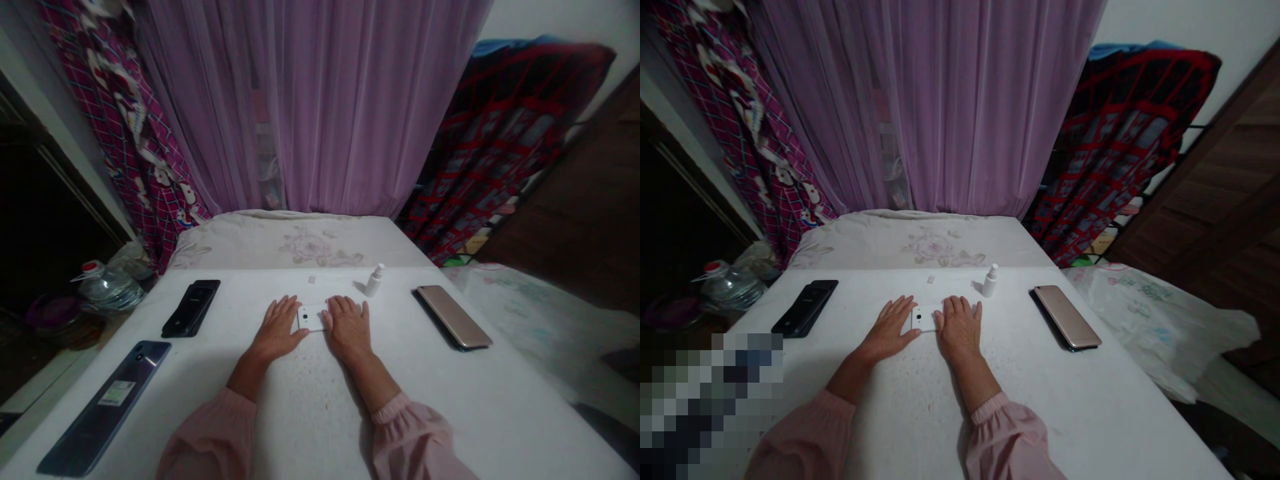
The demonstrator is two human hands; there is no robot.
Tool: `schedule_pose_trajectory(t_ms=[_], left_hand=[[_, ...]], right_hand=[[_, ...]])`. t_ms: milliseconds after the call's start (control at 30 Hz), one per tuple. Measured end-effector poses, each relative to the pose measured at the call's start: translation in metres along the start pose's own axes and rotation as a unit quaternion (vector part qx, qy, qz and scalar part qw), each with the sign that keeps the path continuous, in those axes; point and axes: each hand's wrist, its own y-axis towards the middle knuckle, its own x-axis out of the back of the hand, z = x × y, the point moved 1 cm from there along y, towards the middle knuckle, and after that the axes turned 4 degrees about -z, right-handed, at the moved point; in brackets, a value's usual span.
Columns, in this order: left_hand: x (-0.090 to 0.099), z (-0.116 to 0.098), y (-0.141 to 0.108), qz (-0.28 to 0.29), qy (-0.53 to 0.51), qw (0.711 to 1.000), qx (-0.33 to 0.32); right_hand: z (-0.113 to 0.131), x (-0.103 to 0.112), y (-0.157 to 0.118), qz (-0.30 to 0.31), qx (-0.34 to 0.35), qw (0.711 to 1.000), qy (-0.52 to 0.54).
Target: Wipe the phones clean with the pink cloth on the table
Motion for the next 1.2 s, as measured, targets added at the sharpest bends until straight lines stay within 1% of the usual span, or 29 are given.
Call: schedule_pose_trajectory(t_ms=[133, 267, 467, 600, 700, 867, 967, 1067, 1200], left_hand=[[0.002, -0.001, 0.0, -0.001, -0.003, 1.0, 0.005], [0.003, -0.002, -0.001, -0.003, -0.006, 1.0, 0.004], [0.003, -0.002, -0.001, -0.003, -0.009, 1.0, 0.005], [0.002, 0.0, 0.0, 0.002, -0.005, 1.0, 0.002], [0.0, 0.002, 0.001, 0.008, -0.007, 1.0, -0.006], [-0.001, 0.004, 0.002, 0.005, -0.018, 1.0, -0.009], [-0.001, 0.003, 0.001, -0.006, -0.019, 1.0, -0.008], [0.0, 0.001, 0.0, -0.01, -0.015, 1.0, -0.002], [0.002, -0.001, -0.001, -0.006, -0.016, 1.0, 0.002]], right_hand=[[-0.006, 0.0, -0.005, 0.011, -0.025, 0.999, -0.029], [-0.003, 0.0, -0.014, 0.018, -0.035, 0.998, -0.049], [0.004, 0.006, -0.038, 0.022, -0.045, 0.996, -0.07], [0.005, 0.007, -0.052, 0.024, -0.054, 0.995, -0.076], [0.005, 0.005, -0.047, 0.014, -0.056, 0.996, -0.069], [0.001, 0.0, -0.021, -0.004, -0.057, 0.997, -0.048], [-0.001, 0.0, -0.019, -0.012, -0.056, 0.997, -0.042], [-0.005, 0.001, -0.033, -0.011, -0.054, 0.997, -0.049], [-0.01, 0.003, -0.059, 0.008, -0.04, 0.997, -0.059]])
